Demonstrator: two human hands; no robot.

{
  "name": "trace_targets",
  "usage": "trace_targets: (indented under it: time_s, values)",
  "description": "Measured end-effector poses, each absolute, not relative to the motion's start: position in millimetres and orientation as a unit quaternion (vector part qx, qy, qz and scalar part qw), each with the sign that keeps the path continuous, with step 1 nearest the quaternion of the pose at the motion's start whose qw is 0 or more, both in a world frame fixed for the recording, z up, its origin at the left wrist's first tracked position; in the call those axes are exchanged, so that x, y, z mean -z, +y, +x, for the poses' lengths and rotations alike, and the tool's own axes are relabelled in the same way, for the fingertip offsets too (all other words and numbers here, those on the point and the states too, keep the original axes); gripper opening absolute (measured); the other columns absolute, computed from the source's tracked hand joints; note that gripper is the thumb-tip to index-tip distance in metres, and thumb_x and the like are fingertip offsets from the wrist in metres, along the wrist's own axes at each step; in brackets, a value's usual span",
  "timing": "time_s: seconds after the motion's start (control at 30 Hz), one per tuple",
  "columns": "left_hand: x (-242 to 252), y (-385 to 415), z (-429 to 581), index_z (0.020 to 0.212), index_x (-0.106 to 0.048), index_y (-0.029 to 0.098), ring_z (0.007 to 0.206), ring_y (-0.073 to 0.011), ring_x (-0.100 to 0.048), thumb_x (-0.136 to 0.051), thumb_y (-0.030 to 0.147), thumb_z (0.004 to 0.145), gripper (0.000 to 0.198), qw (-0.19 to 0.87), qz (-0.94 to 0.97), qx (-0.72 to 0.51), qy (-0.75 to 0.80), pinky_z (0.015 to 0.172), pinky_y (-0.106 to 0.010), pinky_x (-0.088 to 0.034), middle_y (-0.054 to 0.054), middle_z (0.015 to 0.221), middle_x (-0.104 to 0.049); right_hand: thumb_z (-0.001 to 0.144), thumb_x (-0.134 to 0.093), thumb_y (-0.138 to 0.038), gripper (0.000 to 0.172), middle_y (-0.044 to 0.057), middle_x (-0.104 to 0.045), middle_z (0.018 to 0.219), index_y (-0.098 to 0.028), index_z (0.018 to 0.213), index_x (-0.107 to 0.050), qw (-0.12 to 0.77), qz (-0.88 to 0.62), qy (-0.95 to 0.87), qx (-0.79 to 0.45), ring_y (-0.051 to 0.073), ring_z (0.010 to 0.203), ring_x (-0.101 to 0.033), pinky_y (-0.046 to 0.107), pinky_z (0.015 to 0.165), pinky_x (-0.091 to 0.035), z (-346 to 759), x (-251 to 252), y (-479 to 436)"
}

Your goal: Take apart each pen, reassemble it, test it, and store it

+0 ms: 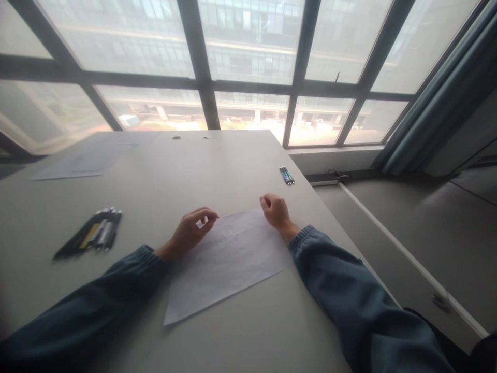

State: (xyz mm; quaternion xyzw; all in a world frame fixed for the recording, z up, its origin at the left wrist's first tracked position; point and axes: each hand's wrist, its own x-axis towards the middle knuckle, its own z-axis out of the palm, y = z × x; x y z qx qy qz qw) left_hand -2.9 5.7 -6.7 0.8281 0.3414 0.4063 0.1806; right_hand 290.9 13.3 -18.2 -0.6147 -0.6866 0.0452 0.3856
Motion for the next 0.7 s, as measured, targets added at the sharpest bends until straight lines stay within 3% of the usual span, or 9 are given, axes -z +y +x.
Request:
trace_targets:
  time_s: [0.23, 0.47, 0.7]
  values:
    - [10, 8, -2, 0.091, -0.072, 0.021, 0.071, -0.0129, -0.058, -0.056, 0.014, 0.086, 0.017, 0.206, 0.876, -0.278, 0.335, 0.066, -0.024, -0.047, -0.002, 0.083, -0.067, 0.094, -0.056, -0.028, 0.022, 0.001, -0.070, 0.078, -0.019, 0.080, -0.070, 0.272, -0.517, -0.802, -0.127, 0.013, 0.070, -0.058, 0.023, 0.068, -0.038, 277, 16, 1]
    - [5, 4, -1, 0.093, -0.072, 0.020, 0.074, -0.0130, -0.059, -0.055, 0.018, 0.091, 0.016, 0.199, 0.880, -0.259, 0.344, 0.069, -0.023, -0.046, -0.002, 0.086, -0.067, 0.092, -0.057, -0.027, 0.018, 0.002, -0.071, 0.079, -0.020, 0.085, -0.072, 0.261, -0.509, -0.810, -0.127, 0.015, 0.070, -0.059, 0.024, 0.066, -0.037, 278, 16, 5]
    - [-2, -9, -1, 0.095, -0.071, 0.019, 0.084, -0.0155, -0.062, -0.053, 0.024, 0.097, 0.019, 0.113, 0.901, -0.246, 0.339, 0.079, -0.026, -0.048, -0.005, 0.090, -0.070, 0.091, -0.055, -0.030, 0.020, 0.004, -0.071, 0.079, -0.020, 0.083, -0.071, 0.260, -0.506, -0.811, -0.134, 0.016, 0.068, -0.058, 0.027, 0.065, -0.037, 280, 21, 6]
